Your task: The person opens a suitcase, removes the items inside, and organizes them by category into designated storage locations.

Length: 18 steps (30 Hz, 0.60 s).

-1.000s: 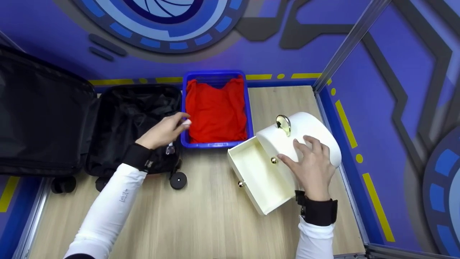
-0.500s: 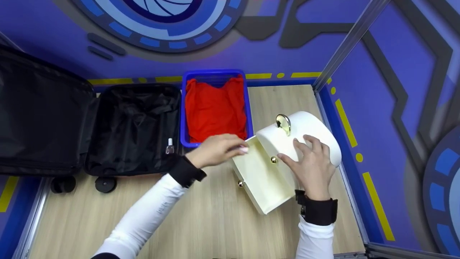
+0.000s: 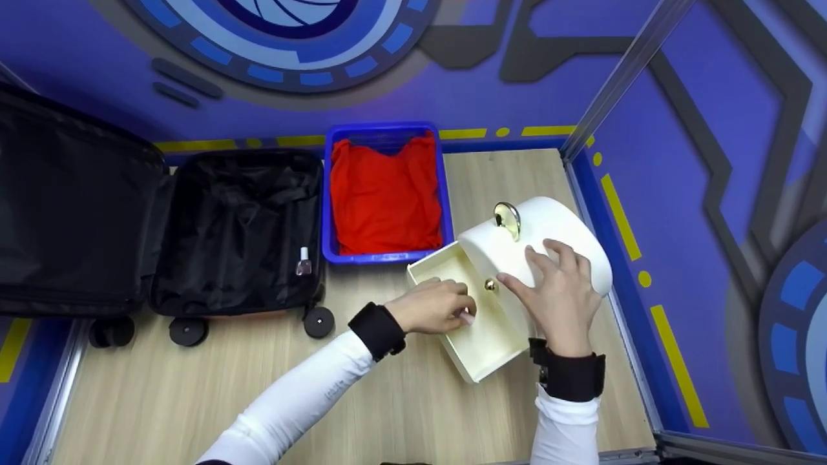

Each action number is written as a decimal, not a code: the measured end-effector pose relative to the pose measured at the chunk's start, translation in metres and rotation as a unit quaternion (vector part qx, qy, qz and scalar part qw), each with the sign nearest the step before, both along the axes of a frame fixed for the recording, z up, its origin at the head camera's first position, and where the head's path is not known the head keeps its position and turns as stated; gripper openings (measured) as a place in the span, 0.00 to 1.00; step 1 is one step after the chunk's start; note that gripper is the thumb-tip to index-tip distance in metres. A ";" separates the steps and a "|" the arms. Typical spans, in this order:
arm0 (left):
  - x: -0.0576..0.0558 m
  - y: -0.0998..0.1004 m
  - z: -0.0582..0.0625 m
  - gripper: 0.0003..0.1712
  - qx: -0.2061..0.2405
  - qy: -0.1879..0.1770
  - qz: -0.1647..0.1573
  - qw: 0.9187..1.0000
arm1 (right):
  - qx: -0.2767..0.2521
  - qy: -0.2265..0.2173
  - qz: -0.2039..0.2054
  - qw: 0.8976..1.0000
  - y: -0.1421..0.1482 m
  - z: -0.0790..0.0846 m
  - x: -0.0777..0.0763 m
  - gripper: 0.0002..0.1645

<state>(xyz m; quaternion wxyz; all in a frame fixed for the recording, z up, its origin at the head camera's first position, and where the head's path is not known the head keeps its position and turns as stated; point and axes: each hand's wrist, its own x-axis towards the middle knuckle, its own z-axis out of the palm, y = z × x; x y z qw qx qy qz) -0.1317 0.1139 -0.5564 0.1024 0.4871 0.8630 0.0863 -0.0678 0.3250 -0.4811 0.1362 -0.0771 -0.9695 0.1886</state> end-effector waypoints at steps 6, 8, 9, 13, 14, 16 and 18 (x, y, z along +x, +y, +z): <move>0.003 0.011 -0.004 0.09 -0.077 -0.038 0.030 0.996 | 0.000 -0.006 -0.002 1.000 0.000 0.000 0.000 0.45; 0.003 0.014 -0.002 0.08 -0.104 -0.056 0.047 0.992 | -0.001 -0.005 -0.001 1.000 0.000 0.000 0.000 0.45; 0.003 0.015 -0.001 0.07 -0.117 -0.063 0.055 0.990 | -0.001 -0.005 -0.001 1.000 0.000 0.000 0.000 0.45; 0.003 0.019 0.001 0.06 -0.154 -0.072 0.079 0.982 | -0.001 -0.002 0.004 1.000 0.000 0.000 0.000 0.45; 0.003 0.019 0.001 0.06 -0.157 -0.072 0.084 0.981 | 0.000 -0.002 0.004 1.000 0.000 0.000 0.000 0.45; 0.004 0.019 0.001 0.06 -0.159 -0.071 0.088 0.981 | -0.001 -0.005 0.003 1.000 0.000 0.000 0.000 0.45; 0.004 0.019 0.000 0.05 -0.154 -0.069 0.088 0.982 | -0.003 -0.010 0.001 1.000 0.000 0.001 0.000 0.46</move>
